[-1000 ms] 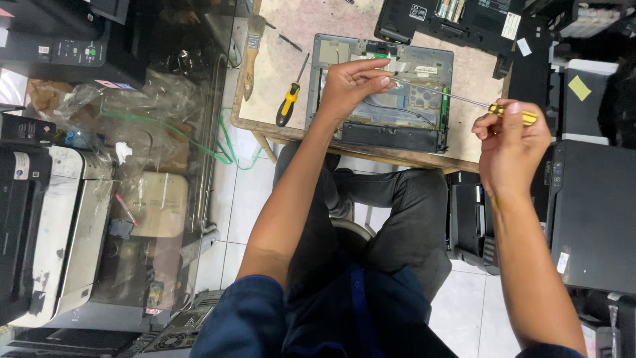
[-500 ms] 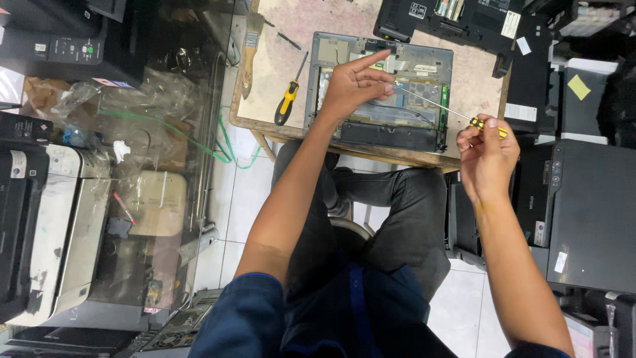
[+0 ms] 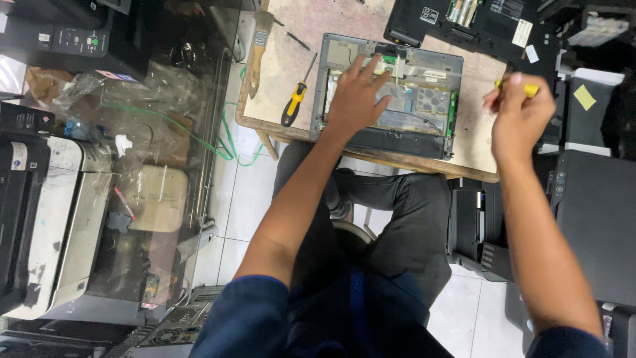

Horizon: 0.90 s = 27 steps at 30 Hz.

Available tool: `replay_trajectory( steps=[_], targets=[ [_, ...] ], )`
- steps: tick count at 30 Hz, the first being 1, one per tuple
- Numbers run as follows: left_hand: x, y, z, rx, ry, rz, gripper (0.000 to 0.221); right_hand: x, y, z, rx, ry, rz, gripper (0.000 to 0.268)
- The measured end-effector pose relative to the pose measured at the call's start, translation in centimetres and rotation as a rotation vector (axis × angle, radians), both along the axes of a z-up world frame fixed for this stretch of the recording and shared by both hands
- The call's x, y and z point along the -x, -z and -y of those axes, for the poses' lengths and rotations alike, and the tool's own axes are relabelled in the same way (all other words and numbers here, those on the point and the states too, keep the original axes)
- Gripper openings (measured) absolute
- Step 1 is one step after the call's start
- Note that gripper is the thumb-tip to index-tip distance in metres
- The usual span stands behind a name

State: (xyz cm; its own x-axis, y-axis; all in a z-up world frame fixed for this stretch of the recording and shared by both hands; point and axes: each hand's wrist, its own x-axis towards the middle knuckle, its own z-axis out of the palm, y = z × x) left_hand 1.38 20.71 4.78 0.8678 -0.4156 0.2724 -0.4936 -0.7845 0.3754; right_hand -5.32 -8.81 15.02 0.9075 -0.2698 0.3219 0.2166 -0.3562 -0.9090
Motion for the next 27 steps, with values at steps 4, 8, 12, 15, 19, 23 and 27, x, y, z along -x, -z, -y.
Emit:
replay_trajectory(
  steps=[4, 8, 12, 15, 19, 23, 27],
  targets=[
    [-0.3, 0.3, 0.5, -0.073, -0.011, 0.115, 0.053, -5.2, -1.4, 0.1, 0.111, -0.1, 0.091, 0.024],
    [-0.5, 0.0, 0.4, -0.146, 0.013, -0.014, 0.06, -8.8, -2.7, -0.6, 0.32, -0.168, 0.142, 0.022],
    [-0.5, -0.2, 0.6, -0.117, 0.013, 0.006, 0.06, -10.8, -3.4, -1.2, 0.453, -0.193, 0.109, 0.019],
    [-0.4, -0.6, 0.6, -0.123, 0.015, -0.054, 0.061, -11.2, -3.4, -1.8, 0.564, -0.185, 0.119, 0.021],
    [-0.4, -0.7, 0.6, -0.138, 0.013, -0.067, 0.062, -11.3, -3.4, -2.2, 0.582, -0.185, 0.116, 0.023],
    [-0.3, 0.0, 0.6, -0.067, -0.003, 0.005, 0.058, -11.5, -3.3, -2.5, 0.564, -0.182, 0.088, 0.022],
    [-0.4, 0.1, 0.6, -0.076, 0.001, -0.002, 0.061, -12.2, -2.9, -2.5, 0.542, -0.21, 0.089, 0.021]
  ],
)
